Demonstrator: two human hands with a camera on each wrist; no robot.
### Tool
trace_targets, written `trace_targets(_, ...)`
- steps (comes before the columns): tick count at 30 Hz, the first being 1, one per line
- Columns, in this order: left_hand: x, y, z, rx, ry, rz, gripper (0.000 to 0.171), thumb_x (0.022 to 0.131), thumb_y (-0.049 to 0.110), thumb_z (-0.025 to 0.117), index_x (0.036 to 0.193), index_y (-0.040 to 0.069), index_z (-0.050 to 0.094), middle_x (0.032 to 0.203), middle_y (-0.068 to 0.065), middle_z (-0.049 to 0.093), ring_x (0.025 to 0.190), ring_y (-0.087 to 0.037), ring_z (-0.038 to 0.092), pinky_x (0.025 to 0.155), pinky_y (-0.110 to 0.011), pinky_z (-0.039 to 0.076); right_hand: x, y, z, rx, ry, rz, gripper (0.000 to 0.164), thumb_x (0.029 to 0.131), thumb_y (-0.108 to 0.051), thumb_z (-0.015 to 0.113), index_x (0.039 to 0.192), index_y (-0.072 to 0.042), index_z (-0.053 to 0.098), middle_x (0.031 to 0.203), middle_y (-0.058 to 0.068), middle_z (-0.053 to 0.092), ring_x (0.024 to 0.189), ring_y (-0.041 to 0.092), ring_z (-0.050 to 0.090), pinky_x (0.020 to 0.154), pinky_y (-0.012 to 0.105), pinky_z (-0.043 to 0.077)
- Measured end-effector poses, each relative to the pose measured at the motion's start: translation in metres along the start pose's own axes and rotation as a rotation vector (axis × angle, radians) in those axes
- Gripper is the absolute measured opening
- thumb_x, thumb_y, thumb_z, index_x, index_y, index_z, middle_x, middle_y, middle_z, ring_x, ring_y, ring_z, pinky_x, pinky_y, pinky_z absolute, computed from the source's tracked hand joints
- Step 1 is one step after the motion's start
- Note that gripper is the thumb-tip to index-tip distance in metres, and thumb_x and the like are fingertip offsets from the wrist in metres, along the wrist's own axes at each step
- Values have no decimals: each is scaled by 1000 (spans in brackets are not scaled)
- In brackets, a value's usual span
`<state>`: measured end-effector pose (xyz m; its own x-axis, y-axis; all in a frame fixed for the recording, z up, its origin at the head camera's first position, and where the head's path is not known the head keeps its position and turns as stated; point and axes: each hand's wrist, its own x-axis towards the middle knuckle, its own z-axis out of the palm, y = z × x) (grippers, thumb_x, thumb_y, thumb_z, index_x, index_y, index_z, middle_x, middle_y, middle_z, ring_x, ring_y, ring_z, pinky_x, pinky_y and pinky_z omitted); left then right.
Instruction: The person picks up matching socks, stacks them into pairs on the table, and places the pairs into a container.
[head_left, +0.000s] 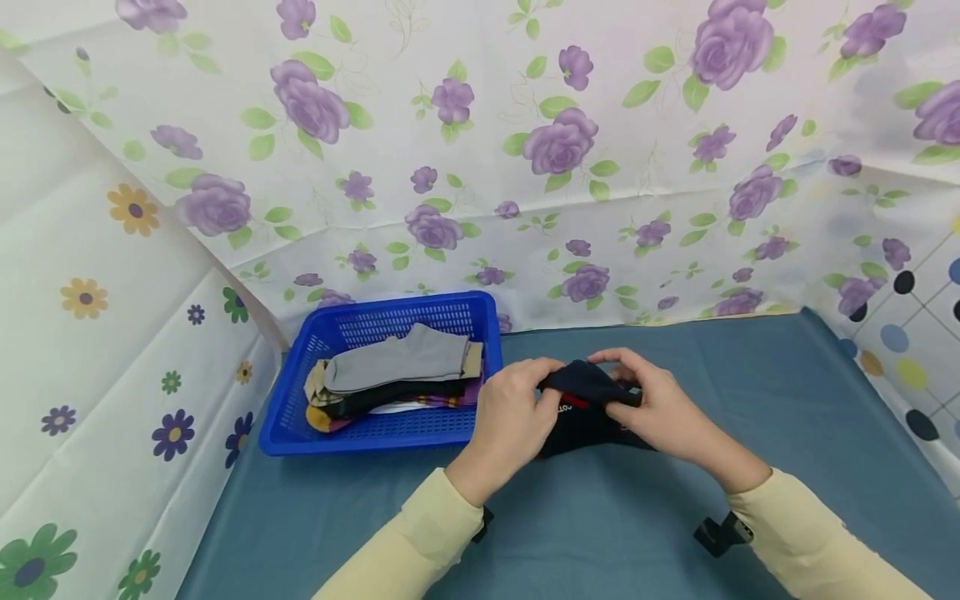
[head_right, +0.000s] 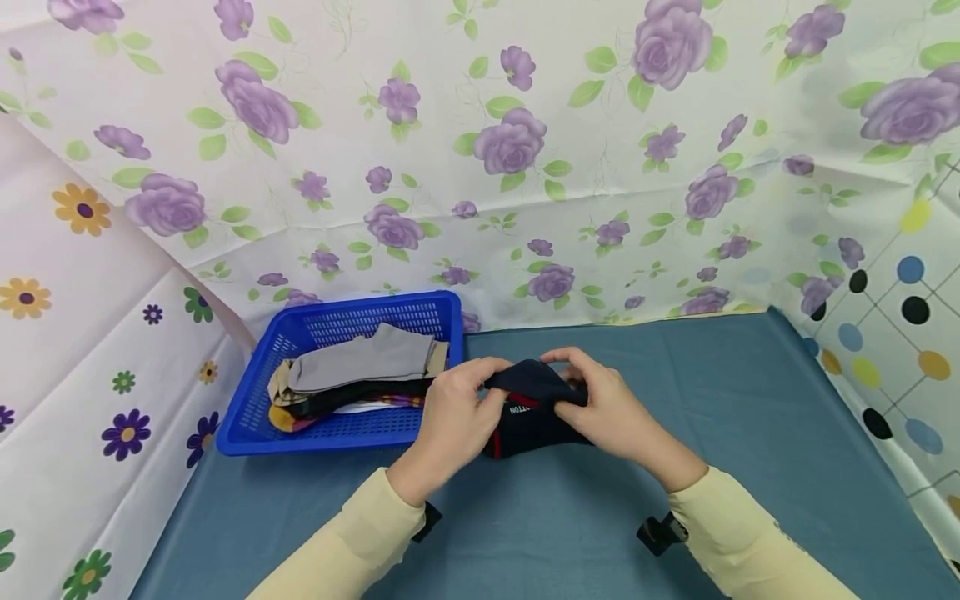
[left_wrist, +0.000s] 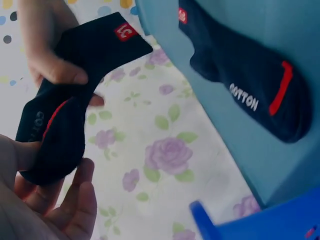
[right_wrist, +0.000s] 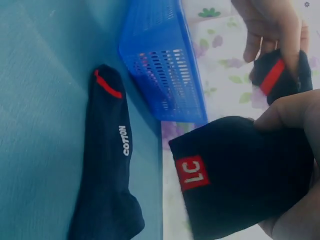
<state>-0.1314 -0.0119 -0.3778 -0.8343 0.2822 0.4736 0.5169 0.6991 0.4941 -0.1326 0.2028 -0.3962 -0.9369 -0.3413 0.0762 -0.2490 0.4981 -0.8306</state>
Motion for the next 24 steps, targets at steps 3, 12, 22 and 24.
trace_targets(3,3,-2,-5,-16,17,-40,14,92,26,58,99,25,69,89,9,70,62,-3,54,53,-19,45,-1,4,-3,-1,14,33,36,90,-18,62,123,-29,52,100,4,63,62,16,62,54,31,51)
trace_targets(12,6,-11,-9,-154,-2,-128,12,93,21,56,97,17,67,86,5,62,66,-6,52,54,-17,46,-1,7,-23,-27,63,8,29,87,-27,67,113,-35,59,103,0,64,61,20,61,52,31,50)
trace_targets(22,4,-20,-6,-81,-86,-147,18,89,22,65,107,18,65,97,4,65,79,-5,59,62,-20,51,-6,-2,-38,-77,156,-9,25,89,-18,63,110,-32,62,109,-4,63,52,14,51,48,27,44)
trace_targets(24,3,-20,-5,-78,-129,-150,19,88,22,65,106,18,65,93,6,64,72,-5,57,58,-19,49,-7,-13,-38,-81,156,-14,21,91,-18,61,108,-29,64,106,-4,64,46,14,45,45,28,41)
